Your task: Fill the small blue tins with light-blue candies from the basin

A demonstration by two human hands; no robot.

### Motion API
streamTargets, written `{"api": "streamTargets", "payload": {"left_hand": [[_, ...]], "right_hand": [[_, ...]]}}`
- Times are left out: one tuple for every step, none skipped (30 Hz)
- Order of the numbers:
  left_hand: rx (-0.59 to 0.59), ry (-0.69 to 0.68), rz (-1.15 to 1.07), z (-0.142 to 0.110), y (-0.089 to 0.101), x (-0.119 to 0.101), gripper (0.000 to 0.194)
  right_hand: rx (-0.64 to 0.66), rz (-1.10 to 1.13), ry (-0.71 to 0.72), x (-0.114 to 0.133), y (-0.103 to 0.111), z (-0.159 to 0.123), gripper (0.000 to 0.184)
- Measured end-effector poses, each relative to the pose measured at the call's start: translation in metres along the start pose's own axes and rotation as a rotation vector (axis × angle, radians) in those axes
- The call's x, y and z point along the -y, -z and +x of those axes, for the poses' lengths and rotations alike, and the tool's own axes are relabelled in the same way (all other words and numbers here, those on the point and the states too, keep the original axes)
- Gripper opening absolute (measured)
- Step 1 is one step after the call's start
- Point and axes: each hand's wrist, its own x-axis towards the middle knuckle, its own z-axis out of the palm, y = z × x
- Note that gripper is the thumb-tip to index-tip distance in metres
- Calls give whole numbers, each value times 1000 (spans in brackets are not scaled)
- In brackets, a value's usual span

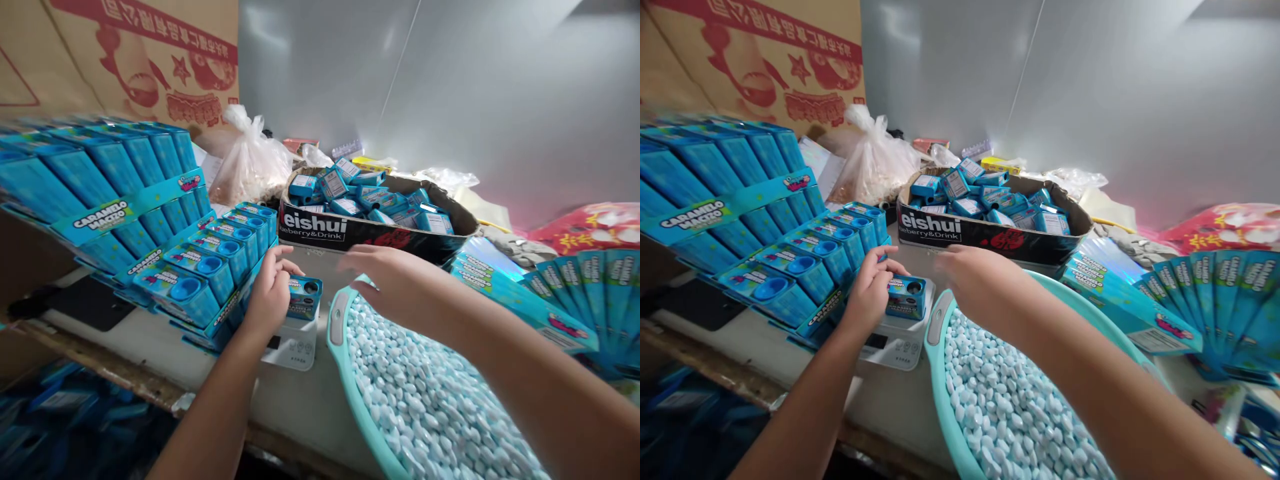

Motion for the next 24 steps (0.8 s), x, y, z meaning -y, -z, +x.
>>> {"api": "streamTargets", "payload": {"left_hand": [[-49, -41, -34, 0, 0, 0, 43], [-100, -90, -77, 0, -1, -1, 45], [-150, -145, -114, -1, 0, -2, 47], [-183, -197, -136, -1, 0, -2, 50], [-188, -241, -134, -2, 1, -3, 50], [-170, -276, -110, -2, 3, -3, 49], [-150, -307, -80, -2, 4, -2, 47], [-133, -333, -51, -2, 5, -2, 45], [-123, -354, -26, -2, 6, -1, 43], [-125, -373, -9, -2, 6, -1, 40], [-146, -394, 0, -3, 5, 0, 37], [-181, -418, 9, -3, 5, 1, 33], [-224, -452, 29, -4, 4, 1, 29], [-267, -507, 66, -6, 4, 2, 25], [-302, -584, 124, -8, 3, 1, 22], [-320, -676, 202, -11, 2, 0, 20], [-315, -766, 288, -15, 0, -3, 20], [-287, -844, 369, -19, -3, -6, 23], [-230, -907, 436, -25, -7, -12, 26], [-137, -948, 498, -32, -12, -20, 28], [-13, -955, 563, -40, -19, -29, 26], [129, -921, 637, -49, -27, -39, 21], [278, -849, 722, -59, -35, -50, 14], [402, -732, 812, -69, -44, -60, 10]], "right_hand": [[29, -15, -50, -7, -1, -12, 29], [71, -13, -86, -14, -4, -23, 29], [128, 5, -116, -21, -9, -33, 32], [197, 29, -152, -27, -14, -40, 36], [263, 51, -183, -31, -20, -46, 39], [317, 68, -211, -34, -25, -48, 40], [358, 78, -235, -35, -30, -49, 40], [382, 82, -248, -34, -33, -49, 38], [388, 83, -248, -32, -35, -47, 33], [391, 84, -239, -29, -36, -46, 28], [398, 83, -228, -26, -36, -44, 22], [403, 79, -213, -23, -36, -43, 17], [404, 72, -202, -20, -35, -43, 14], [403, 65, -200, -18, -34, -43, 12], [403, 60, -207, -17, -33, -44, 10], [404, 58, -218, -18, -32, -45, 9], [401, 58, -229, -20, -31, -45, 9], [398, 60, -238, -23, -30, -46, 11], [394, 60, -246, -27, -29, -46, 12], [382, 58, -251, -32, -28, -46, 14], [366, 54, -258, -39, -27, -45, 14], [349, 52, -265, -46, -27, -44, 15], [334, 53, -273, -53, -27, -43, 15], [326, 58, -281, -61, -28, -41, 15]]}}
